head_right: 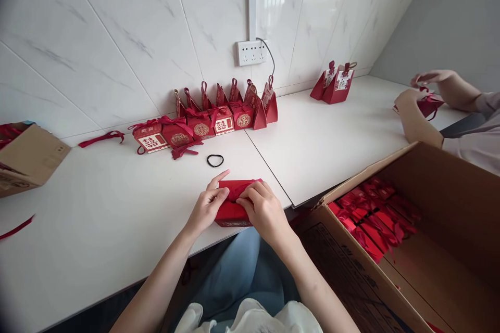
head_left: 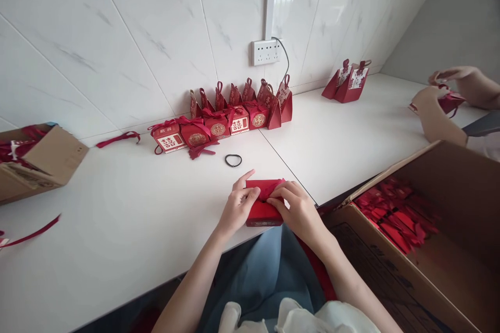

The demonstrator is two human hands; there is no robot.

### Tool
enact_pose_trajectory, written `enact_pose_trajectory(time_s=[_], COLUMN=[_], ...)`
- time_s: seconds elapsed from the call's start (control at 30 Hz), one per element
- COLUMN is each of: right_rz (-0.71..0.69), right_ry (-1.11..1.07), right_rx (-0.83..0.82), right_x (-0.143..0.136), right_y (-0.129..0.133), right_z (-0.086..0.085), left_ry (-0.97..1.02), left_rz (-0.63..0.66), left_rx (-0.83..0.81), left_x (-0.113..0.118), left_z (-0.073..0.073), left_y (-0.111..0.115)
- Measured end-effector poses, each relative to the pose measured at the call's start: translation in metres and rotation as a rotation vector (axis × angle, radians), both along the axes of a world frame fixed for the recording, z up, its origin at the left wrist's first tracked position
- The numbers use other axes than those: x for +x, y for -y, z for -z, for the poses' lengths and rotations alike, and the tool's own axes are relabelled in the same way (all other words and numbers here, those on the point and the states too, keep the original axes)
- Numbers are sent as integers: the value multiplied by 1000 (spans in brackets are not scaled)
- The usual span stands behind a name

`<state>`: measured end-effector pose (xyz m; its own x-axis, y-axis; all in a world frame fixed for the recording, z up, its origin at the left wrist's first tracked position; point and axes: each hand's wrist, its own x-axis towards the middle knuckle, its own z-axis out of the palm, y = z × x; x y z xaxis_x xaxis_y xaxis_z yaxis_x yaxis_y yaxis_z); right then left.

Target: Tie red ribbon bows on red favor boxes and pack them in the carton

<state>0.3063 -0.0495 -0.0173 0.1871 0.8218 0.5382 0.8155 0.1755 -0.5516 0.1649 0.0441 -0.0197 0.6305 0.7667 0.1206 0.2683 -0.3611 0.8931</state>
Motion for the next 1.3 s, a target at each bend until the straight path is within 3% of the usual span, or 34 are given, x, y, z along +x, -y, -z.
enact_pose_trajectory(time_s=[0.2,0.27,0.43,0.63,0.77,0.9,1.07,1.2,1.3], right_rz=[-53,-67,-99,-91,-79,-46,-222,-301,-268], right_ry=[71,119,187,230,207,254,316,209,88], right_rx=[-171,-214,-291,-324,-310,-219,-341,-436,-418], right_x=[8,9,11,21,25,12,-6,-4,3], right_y=[2,2,1,10,11,-10,-43,-46,-47], right_z=[-16,-23,-35,-35,-43,-51,-51,-49,-44], left_ry=[-29,-23,35,108,100,92,53,53,41], left_rz=[-198,-237,-285,-361,-315,-282,-268,-248,-247], left_rx=[395,450,384,585,550,497,525,550,539], left_x=[-4,-6,-10,-15,-15,-15,-17,-20,-21], left_z=[-1,0,5,8,7,6,7,7,7], left_y=[9,11,14,25,31,34,35,36,36])
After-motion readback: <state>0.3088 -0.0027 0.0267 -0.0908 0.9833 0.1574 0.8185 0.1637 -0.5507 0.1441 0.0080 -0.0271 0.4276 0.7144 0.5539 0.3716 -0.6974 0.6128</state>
